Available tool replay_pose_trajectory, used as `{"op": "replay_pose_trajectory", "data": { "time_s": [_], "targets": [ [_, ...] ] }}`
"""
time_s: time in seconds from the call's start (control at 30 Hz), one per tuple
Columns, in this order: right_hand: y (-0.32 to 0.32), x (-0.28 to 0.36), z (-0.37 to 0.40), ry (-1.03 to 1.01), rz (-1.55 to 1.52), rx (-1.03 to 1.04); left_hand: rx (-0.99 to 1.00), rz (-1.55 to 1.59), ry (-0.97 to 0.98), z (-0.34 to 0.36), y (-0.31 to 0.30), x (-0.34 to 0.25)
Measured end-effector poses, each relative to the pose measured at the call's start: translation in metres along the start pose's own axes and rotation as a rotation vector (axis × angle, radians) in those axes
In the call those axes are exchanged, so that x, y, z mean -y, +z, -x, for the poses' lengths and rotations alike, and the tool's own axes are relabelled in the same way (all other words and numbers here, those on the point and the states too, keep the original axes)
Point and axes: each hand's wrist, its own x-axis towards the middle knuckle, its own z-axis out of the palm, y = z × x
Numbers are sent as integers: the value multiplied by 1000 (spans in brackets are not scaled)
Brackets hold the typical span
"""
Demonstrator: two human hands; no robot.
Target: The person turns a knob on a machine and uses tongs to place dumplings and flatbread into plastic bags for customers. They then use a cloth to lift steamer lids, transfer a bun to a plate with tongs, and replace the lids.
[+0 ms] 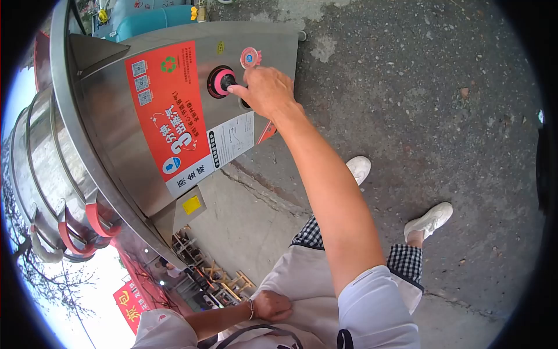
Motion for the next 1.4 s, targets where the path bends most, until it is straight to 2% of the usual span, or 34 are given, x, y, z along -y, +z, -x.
{"op": "replay_pose_trajectory", "data": {
  "time_s": [0.07,0.1,0.17,0.27,0.37,0.4,0.53,0.63,0.77,0.9,0.93,1.03,1.07,1.1,1.13,1.17,1.2,1.3,1.4],
  "targets": [
    [-2,15,-6,-44,73,27,-35,23,41,7,-12,-10],
    [20,2,-18,-97,23,30,-45,-6,-15,-3,-7,6],
    [21,-3,-23,-129,47,24,-47,6,-6,-6,-10,11],
    [41,-8,-30,-27,-93,-54,-40,-9,-7,-7,-13,15],
    [64,-15,-34,529,-1314,274,-30,-5,-19,-6,-15,17],
    [66,-10,-28,666,-1645,327,-35,-11,-21,-6,-17,18],
    [77,20,-23,935,-2025,151,-22,-10,-22,-7,-23,18],
    [72,23,-4,827,-1864,133,-7,-29,-23,-12,-30,16],
    [59,-14,75,934,-1612,-10,-29,-54,-12,-10,-36,12],
    [11,-60,234,1083,-1296,-218,-16,-90,-33,-4,-25,9],
    [-3,-71,281,1127,-1263,-364,-8,-106,-58,-3,-24,7],
    [-95,-70,413,1197,-854,-480,40,-147,-143,0,-27,-2],
    [-126,-80,473,1069,-835,-495,83,-160,-191,2,-28,-9],
    [-163,-64,515,1185,-652,-622,127,-172,-236,5,-34,-19],
    [-195,-105,586,1135,-723,-742,135,-166,-233,11,-40,-28],
    [-252,-113,651,1061,-838,-500,143,-163,-228,17,-44,-37],
    [-281,-83,668,1170,-641,-502,156,-162,-221,24,-56,-44],
    [-300,12,641,1365,-321,-335,173,-82,-243,73,-99,-75],
    [-295,84,604,1359,-175,-115,193,12,-79,95,-67,-30]
  ]
}}
